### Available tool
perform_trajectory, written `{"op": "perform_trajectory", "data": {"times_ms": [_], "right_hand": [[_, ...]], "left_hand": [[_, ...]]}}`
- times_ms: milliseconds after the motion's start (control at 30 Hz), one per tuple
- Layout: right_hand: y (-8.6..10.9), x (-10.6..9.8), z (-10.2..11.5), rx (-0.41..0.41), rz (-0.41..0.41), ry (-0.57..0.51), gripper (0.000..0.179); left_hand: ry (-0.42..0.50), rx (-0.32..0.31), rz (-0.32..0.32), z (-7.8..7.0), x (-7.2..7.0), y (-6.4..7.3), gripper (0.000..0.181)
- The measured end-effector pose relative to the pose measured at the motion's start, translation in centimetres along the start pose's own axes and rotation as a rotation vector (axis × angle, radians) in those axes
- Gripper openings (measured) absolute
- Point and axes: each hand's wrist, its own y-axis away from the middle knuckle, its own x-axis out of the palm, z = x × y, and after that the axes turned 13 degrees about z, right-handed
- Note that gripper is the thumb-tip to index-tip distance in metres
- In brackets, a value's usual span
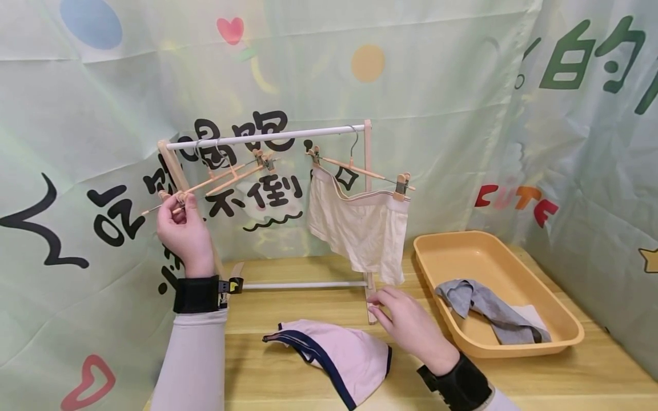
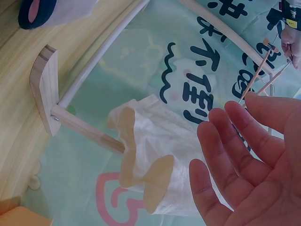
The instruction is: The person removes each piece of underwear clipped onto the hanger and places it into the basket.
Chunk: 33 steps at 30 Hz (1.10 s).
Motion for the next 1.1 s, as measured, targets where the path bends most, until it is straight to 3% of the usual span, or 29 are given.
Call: {"op": "perform_trajectory", "data": {"times_ms": [267, 600, 900, 1100], "right_hand": [[0.0, -0.1, 0.0, 0.002, 0.006, -0.004, 0.008], [0.2, -0.1, 0.0, -0.002, -0.001, 0.011, 0.008], [0.2, -0.2, 0.1, -0.002, 0.004, 0.006, 0.009], [0.2, -0.1, 0.0, -0.002, 0.006, 0.011, 0.009]], "left_hand": [[0.022, -0.021, 0.012, -0.4, -0.1, 0.8, 0.032], [0.024, -0.025, 0.059, -0.1, -0.5, 1.2, 0.028], [-0.047, -0.02, 0.121, -0.3, -0.9, 2.0, 0.034], [-0.058, -0.019, 0.094, -0.7, -1.2, 2.0, 0.037]]}}
